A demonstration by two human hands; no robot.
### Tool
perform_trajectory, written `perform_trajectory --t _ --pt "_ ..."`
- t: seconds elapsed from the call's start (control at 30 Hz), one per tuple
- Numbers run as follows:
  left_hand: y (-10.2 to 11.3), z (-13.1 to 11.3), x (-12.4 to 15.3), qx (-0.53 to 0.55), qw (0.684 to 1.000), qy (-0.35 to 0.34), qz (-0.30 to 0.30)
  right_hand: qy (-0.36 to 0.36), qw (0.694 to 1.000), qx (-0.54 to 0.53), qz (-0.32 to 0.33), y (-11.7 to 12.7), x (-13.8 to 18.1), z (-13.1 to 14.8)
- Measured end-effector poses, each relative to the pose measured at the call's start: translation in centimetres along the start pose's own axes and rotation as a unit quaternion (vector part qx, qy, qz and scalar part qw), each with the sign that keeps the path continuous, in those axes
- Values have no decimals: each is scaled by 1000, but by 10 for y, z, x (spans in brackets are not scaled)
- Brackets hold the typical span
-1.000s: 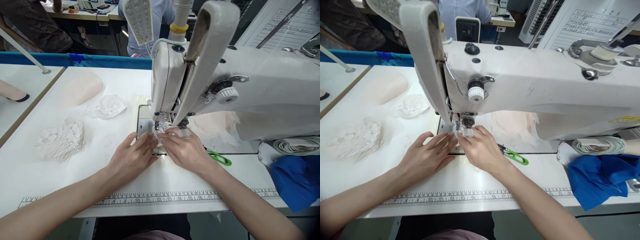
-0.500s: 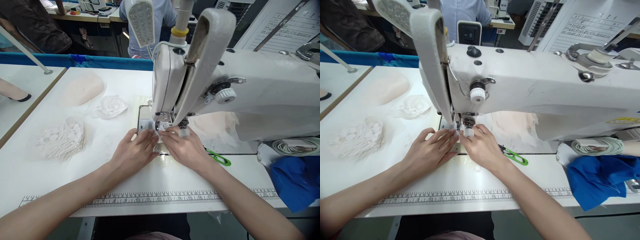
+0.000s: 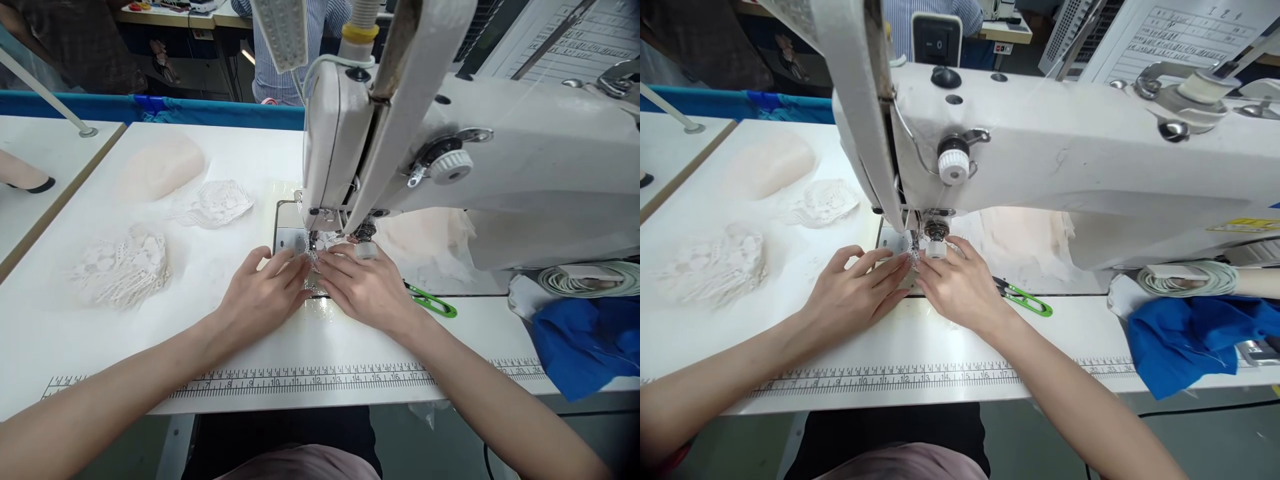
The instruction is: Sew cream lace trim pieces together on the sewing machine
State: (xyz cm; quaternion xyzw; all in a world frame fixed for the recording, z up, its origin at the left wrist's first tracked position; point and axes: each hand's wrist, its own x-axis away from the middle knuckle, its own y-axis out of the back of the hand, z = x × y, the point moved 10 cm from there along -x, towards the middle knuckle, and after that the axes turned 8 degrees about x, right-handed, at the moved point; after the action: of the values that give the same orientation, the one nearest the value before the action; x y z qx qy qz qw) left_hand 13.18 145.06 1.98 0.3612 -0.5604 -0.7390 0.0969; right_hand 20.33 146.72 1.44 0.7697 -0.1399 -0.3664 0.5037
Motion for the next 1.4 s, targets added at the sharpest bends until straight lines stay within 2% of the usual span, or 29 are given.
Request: perform_trajectory --t 0.4,0.8,1.0,1.17,1.4 --pt "-5 8 0 36 999 22 -6 -16 999 -9 28 -7 -1 -3" --pt "-7 13 -3 23 999 26 -5 -14 1000 3 14 -5 -3 -4" --pt "-8 16 -5 31 999 29 -11 -25 999 9 37 -11 -3 -7" --pt "-6 17 -7 23 999 26 -38 -23 999 17 23 -11 -4 -8" --pt "-8 20 -8 24 998 32 -41 -12 999 32 0 -10 -4 -9"
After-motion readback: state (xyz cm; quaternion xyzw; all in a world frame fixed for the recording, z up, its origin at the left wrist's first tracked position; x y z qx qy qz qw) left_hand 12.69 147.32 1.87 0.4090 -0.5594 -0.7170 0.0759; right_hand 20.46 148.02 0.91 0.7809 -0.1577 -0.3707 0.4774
